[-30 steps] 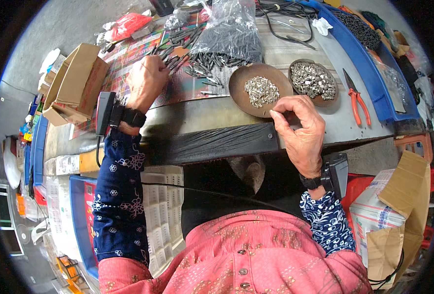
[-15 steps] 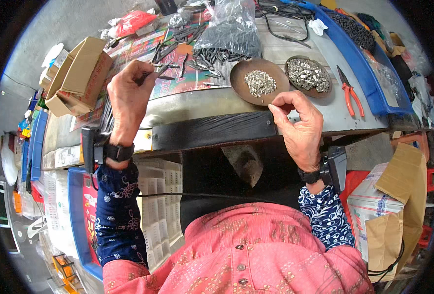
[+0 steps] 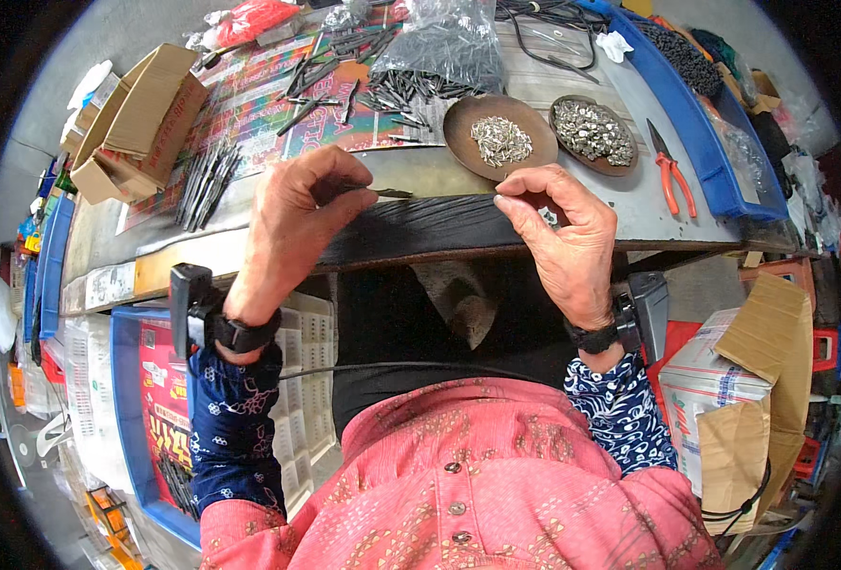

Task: The person repeatedly picks up small metal rods and silver components from two shallow bowls on a cluttered workbench. They insert the components into the rods by hand, then place the assembled units into a pile on the table. The process continues throughout the clip with no visible final destination for the finished items.

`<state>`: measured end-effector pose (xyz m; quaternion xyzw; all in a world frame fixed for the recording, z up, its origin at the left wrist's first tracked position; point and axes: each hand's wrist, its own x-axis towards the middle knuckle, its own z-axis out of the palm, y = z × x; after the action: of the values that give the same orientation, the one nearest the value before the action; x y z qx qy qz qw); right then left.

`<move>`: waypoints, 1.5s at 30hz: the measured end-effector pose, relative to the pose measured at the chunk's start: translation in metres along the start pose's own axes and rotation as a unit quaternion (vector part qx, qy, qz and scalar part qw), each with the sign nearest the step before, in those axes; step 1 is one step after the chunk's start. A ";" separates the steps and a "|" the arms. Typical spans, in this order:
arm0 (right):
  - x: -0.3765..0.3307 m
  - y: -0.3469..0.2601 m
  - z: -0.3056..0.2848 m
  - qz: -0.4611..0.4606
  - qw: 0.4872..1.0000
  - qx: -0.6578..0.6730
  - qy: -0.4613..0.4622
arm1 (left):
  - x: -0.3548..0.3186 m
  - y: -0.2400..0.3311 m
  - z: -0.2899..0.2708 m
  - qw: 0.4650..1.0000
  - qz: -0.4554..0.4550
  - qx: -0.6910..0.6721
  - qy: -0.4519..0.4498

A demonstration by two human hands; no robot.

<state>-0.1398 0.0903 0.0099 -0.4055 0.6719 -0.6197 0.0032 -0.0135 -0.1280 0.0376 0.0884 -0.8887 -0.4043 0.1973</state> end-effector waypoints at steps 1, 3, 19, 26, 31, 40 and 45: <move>0.000 -0.001 0.001 0.002 1.000 0.002 -0.002 | -0.001 0.000 0.006 0.999 -0.030 -0.042 0.001; 0.000 -0.002 0.003 0.003 1.000 0.001 -0.001 | -0.002 0.001 0.017 0.988 -0.081 -0.130 0.004; -0.002 -0.009 0.004 -0.007 1.000 -0.006 -0.013 | -0.008 0.016 0.050 0.990 0.089 -0.086 0.067; -0.005 -0.022 0.001 -0.029 0.999 -0.003 -0.022 | -0.019 0.023 0.076 0.985 0.052 -0.112 0.121; -0.008 -0.027 0.004 -0.039 0.999 0.005 -0.036 | -0.032 0.036 0.075 0.945 -0.064 -0.312 0.068; -0.015 -0.026 0.013 -0.014 0.999 0.002 -0.033 | -0.048 0.043 0.079 0.918 -0.114 -0.379 0.020; -0.017 -0.025 0.015 -0.028 0.999 0.020 -0.026 | -0.052 0.043 0.079 0.919 -0.116 -0.376 0.021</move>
<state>-0.1072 0.0893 0.0189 -0.4398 0.6474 -0.6223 0.0120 0.0000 -0.0291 0.0086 0.1183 -0.6508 -0.7265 0.1865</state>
